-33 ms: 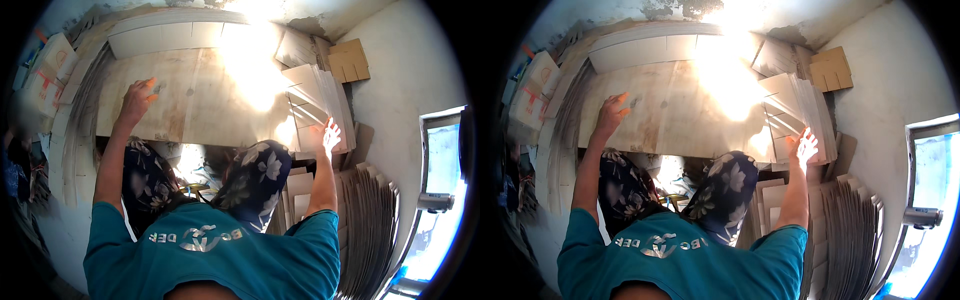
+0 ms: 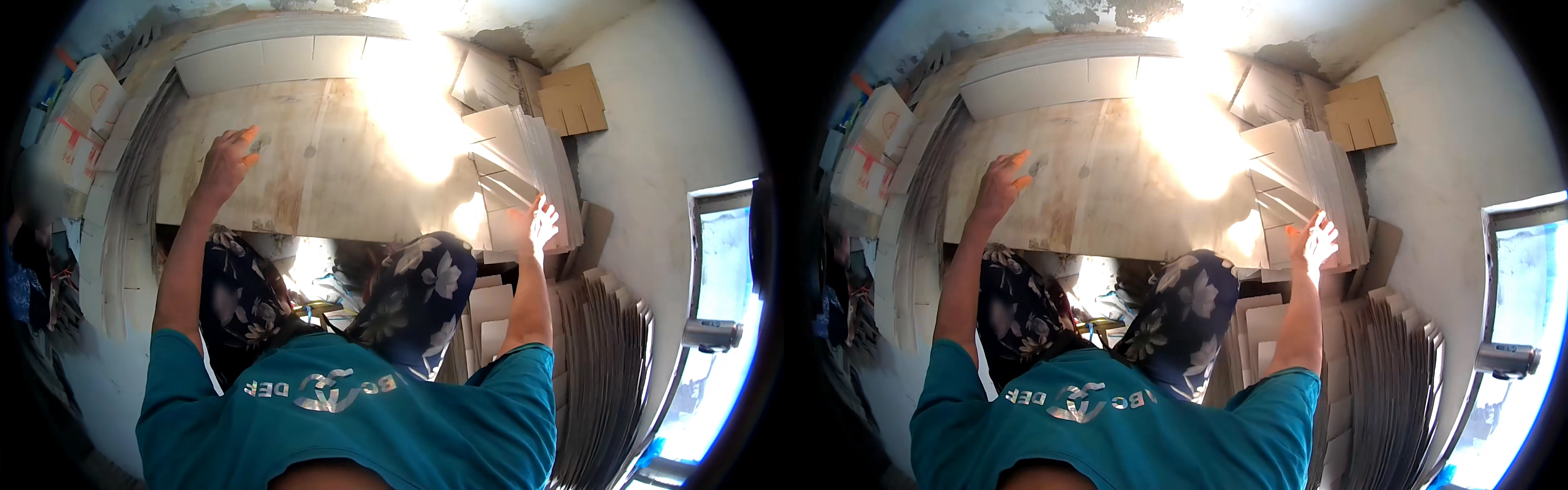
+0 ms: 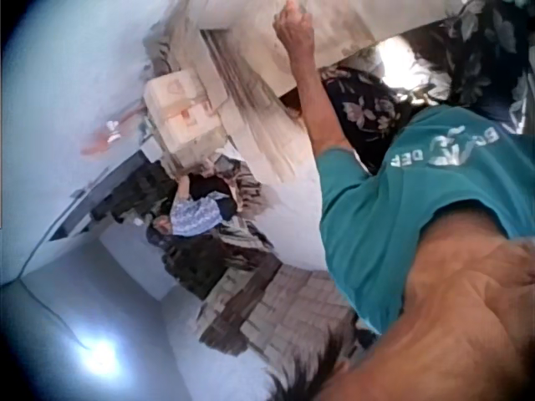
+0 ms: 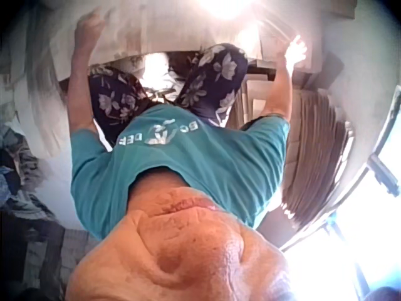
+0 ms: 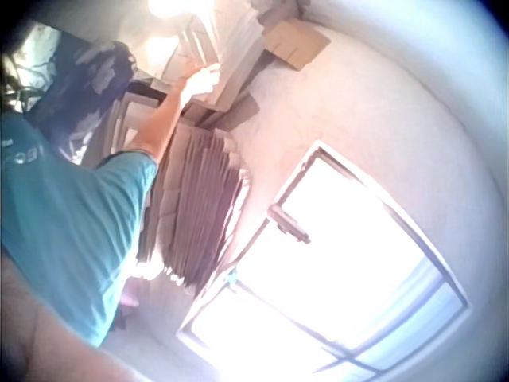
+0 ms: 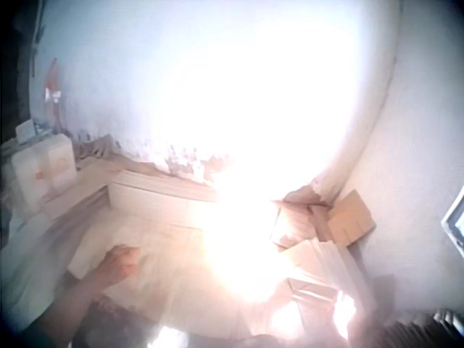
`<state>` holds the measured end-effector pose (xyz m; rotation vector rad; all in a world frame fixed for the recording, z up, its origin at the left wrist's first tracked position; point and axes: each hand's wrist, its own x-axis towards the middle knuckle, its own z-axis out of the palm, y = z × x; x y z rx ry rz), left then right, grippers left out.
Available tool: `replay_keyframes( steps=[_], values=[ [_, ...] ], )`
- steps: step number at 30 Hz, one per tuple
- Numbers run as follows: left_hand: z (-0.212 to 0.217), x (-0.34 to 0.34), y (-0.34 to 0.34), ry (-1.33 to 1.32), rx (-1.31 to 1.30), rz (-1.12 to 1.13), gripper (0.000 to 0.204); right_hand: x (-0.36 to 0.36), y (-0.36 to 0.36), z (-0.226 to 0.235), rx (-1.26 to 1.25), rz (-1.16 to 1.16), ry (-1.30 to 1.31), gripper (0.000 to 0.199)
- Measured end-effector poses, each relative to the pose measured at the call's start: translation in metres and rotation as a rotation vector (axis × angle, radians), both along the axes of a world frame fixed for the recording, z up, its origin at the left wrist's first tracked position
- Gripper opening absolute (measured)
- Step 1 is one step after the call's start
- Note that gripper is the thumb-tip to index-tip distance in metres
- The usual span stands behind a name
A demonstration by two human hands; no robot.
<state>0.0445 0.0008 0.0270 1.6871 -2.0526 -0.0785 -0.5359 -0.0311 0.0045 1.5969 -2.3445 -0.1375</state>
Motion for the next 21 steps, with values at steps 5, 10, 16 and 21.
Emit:
replay_keyframes(
  steps=[5, 10, 16, 21],
  values=[
    [-0.008, -0.011, -0.044, 0.045, 0.051, 0.006, 0.046, -0.046, -0.022, -0.012, -0.302, 0.325, -0.077, 0.056],
    [-0.018, -0.018, -0.101, 0.083, 0.074, 0.031, 0.045, -0.052, -0.03, 0.015, -0.223, 0.109, -0.481, 0.04],
    [-0.024, -0.037, -0.183, 0.045, -0.164, 0.017, 0.047, -0.048, -0.028, 0.012, -1.046, 0.27, -0.832, 0.026],
    [-0.017, -0.055, -0.239, -0.131, -0.192, 0.095, 0.058, 0.059, -0.044, 0.059, -0.714, 0.356, -1.024, 0.028]
  ],
)
